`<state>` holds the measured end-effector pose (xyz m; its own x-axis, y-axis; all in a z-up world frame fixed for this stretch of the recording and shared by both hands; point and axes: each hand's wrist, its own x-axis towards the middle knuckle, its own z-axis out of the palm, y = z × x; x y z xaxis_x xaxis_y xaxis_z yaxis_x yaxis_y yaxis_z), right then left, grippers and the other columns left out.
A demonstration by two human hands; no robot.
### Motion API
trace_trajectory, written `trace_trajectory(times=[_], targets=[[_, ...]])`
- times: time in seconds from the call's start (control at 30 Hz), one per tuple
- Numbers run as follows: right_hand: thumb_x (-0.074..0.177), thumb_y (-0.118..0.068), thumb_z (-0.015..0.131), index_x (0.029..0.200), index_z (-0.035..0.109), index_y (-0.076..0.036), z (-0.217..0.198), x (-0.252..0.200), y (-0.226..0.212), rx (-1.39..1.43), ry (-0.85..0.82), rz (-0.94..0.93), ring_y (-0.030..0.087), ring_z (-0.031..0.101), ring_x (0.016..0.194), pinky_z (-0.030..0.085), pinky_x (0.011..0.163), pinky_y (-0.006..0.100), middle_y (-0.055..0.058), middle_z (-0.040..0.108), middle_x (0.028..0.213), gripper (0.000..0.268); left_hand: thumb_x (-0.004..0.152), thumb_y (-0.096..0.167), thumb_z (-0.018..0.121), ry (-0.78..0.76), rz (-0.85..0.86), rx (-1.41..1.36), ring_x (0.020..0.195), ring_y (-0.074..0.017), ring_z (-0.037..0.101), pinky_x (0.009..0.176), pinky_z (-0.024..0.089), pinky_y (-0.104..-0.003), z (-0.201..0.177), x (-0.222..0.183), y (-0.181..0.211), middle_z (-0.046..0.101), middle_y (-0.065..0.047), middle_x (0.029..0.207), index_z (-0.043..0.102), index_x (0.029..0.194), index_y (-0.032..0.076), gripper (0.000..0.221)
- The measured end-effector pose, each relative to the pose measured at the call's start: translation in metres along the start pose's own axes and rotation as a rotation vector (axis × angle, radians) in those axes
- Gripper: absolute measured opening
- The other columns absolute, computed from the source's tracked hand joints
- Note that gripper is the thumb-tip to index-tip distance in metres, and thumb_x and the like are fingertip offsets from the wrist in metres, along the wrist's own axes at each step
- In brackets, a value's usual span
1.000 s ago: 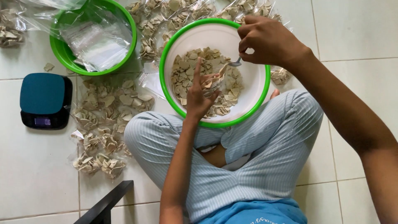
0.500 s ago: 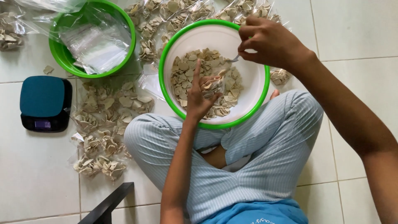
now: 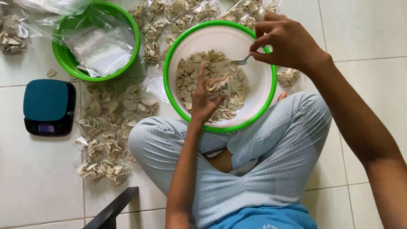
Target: Packaging small pieces of dried food into plastic bags and weighing them on a digital scale.
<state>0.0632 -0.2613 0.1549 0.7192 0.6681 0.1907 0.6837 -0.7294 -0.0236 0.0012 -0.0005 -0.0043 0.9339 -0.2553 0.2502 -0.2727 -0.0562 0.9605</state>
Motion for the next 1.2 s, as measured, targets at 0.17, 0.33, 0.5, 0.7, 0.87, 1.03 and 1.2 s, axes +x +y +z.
trace_trajectory(times=[0.17,0.33,0.5,0.7,0.87,1.03,1.2], targets=[[0.091,-0.019,0.087,0.097,0.084,-0.009,-0.008,0.002,-0.006,0.271,-0.012,-0.045,0.022,0.048,0.083,0.043,0.062,0.037,0.003,0.064,0.082,0.012,0.083,0.026,0.089,-0.006,-0.034,-0.016,0.09,-0.0238,0.082,0.081,0.07,-0.037,-0.001,-0.001,0.001,0.074,-0.014,0.127,0.005,0.163,0.021,0.116],[0.09,-0.022,0.088,0.096,0.083,-0.011,-0.006,-0.005,-0.001,0.22,-0.028,0.018,0.021,0.049,0.084,0.043,0.059,0.037,0.001,0.065,0.084,0.013,0.084,0.024,0.089,0.024,-0.014,0.042,0.086,-0.0211,0.08,0.076,0.068,-0.036,0.0,0.0,-0.003,0.074,-0.012,0.125,0.006,0.164,0.023,0.115],[0.092,-0.013,0.091,0.101,0.082,-0.004,-0.011,-0.015,0.0,0.316,0.128,-0.016,0.024,0.047,0.084,0.042,0.067,0.037,0.006,0.067,0.089,0.016,0.094,0.033,0.084,0.253,0.257,0.279,0.099,-0.0244,0.074,0.078,0.065,-0.035,0.001,-0.001,0.0,0.071,-0.01,0.116,0.015,0.166,0.024,0.1],[0.095,-0.016,0.09,0.104,0.084,-0.007,-0.019,-0.014,-0.01,0.24,0.222,-0.145,0.026,0.047,0.088,0.043,0.071,0.037,0.008,0.067,0.096,0.015,0.098,0.043,0.076,0.29,0.289,0.287,0.105,-0.0242,0.073,0.087,0.069,-0.036,0.001,0.0,-0.002,0.07,-0.01,0.117,0.014,0.166,0.023,0.094],[0.096,-0.022,0.083,0.103,0.083,-0.016,-0.02,0.005,-0.012,0.023,0.116,-0.285,0.027,0.052,0.089,0.049,0.072,0.04,0.005,0.066,0.099,0.01,0.097,0.035,0.08,0.277,0.321,0.32,0.098,-0.0224,0.074,0.083,0.065,-0.036,0.001,0.001,-0.001,0.072,-0.009,0.114,0.014,0.166,0.023,0.096],[0.094,-0.022,0.079,0.101,0.083,-0.019,-0.029,0.022,-0.012,0.051,-0.022,-0.303,0.026,0.057,0.09,0.05,0.078,0.041,0.002,0.069,0.096,0.009,0.098,0.035,0.079,0.255,0.311,0.324,0.096,-0.0222,0.074,0.086,0.063,-0.038,0.001,-0.001,0.004,0.074,-0.006,0.116,0.015,0.166,0.023,0.094],[0.091,-0.015,0.082,0.103,0.082,-0.007,-0.049,0.026,-0.011,0.242,-0.048,-0.231,0.026,0.057,0.088,0.051,0.07,0.04,0.008,0.068,0.096,0.014,0.098,0.036,0.079,0.267,0.275,0.246,0.096,-0.0221,0.072,0.084,0.064,-0.034,-0.001,-0.001,0.005,0.071,-0.009,0.108,0.019,0.165,0.021,0.091]])
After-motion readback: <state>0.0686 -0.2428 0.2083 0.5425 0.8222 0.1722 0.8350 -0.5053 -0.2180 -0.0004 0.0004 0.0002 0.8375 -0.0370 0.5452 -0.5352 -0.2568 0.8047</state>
